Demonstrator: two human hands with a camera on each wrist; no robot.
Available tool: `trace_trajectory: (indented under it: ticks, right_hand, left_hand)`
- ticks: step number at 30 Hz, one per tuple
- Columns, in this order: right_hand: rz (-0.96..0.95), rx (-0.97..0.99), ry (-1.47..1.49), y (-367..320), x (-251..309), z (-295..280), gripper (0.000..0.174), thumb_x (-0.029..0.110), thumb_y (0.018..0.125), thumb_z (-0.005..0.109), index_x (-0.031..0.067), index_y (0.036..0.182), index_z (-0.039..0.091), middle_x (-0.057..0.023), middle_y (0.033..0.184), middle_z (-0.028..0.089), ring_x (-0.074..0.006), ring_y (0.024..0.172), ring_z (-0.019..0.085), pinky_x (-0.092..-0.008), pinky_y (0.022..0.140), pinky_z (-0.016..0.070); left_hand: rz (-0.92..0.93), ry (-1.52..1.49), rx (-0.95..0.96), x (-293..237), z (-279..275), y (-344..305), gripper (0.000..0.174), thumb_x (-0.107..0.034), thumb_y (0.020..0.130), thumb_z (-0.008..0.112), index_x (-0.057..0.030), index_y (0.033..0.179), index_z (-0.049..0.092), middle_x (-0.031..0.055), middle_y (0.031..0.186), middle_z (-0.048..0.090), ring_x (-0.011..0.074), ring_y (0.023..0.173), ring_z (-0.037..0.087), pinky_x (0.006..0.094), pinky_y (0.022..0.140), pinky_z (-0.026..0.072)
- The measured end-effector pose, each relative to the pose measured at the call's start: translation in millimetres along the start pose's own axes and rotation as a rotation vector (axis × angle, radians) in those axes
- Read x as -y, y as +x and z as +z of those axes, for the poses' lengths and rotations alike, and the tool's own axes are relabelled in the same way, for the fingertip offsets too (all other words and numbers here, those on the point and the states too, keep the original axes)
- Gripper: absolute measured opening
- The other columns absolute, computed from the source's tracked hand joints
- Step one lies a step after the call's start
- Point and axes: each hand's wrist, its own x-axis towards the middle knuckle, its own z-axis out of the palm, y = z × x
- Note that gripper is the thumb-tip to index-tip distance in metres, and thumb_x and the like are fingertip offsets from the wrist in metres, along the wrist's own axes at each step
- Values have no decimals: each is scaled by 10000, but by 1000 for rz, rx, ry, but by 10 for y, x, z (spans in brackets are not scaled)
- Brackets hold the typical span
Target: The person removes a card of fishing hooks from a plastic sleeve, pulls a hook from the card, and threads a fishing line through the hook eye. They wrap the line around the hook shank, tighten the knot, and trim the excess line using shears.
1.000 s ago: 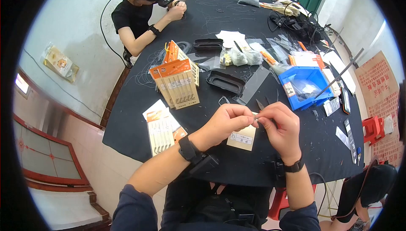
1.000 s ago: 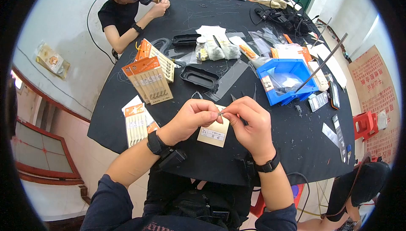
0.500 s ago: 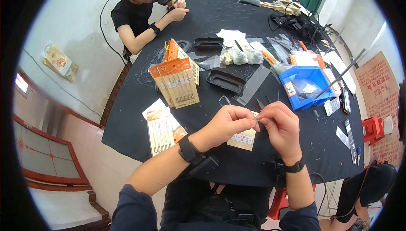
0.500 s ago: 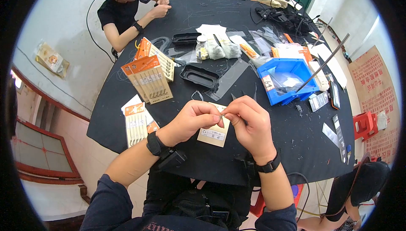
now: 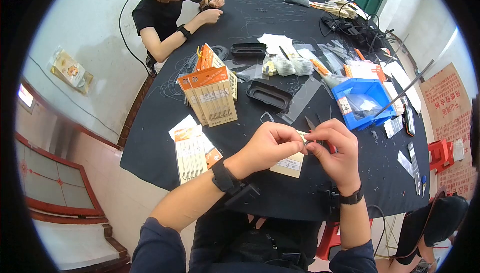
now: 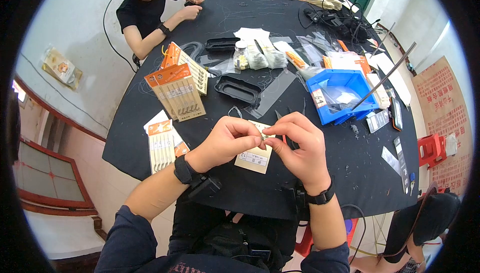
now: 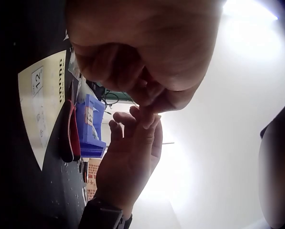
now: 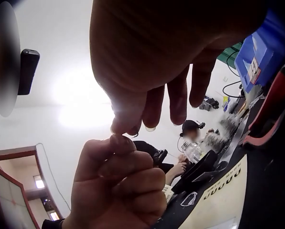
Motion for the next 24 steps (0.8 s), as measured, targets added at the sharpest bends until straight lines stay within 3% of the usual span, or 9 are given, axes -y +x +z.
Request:
trace_trajectory:
  ticks: [11,17,24]
  right_hand:
    - [-86,-31,-79,-1,-5,9,171,-6,715,797,46,874,758,-56,862,643,-171,723,627,-282,609,491]
    - [-133,-61,-161,-5,-47,36,187,8,640,804,60,806,738,-47,811,633,-203,723,634,-308,631,491]
    - [-193,-55,-283,14,-73,5,190,39,603,806,86,745,688,-18,791,626,-198,674,583,-319,607,429]
  left_hand:
    - [-29,73,-5,50,-27,22,154,-117,942,667,18,905,733,53,880,725,68,809,637,225,721,497]
    - [-71,132,-31,65,-23,38,141,-84,929,648,20,878,730,46,859,721,65,800,639,221,720,499]
    - [-101,137,-41,51,-6,42,139,-76,902,637,17,852,728,30,822,713,49,761,621,215,683,483]
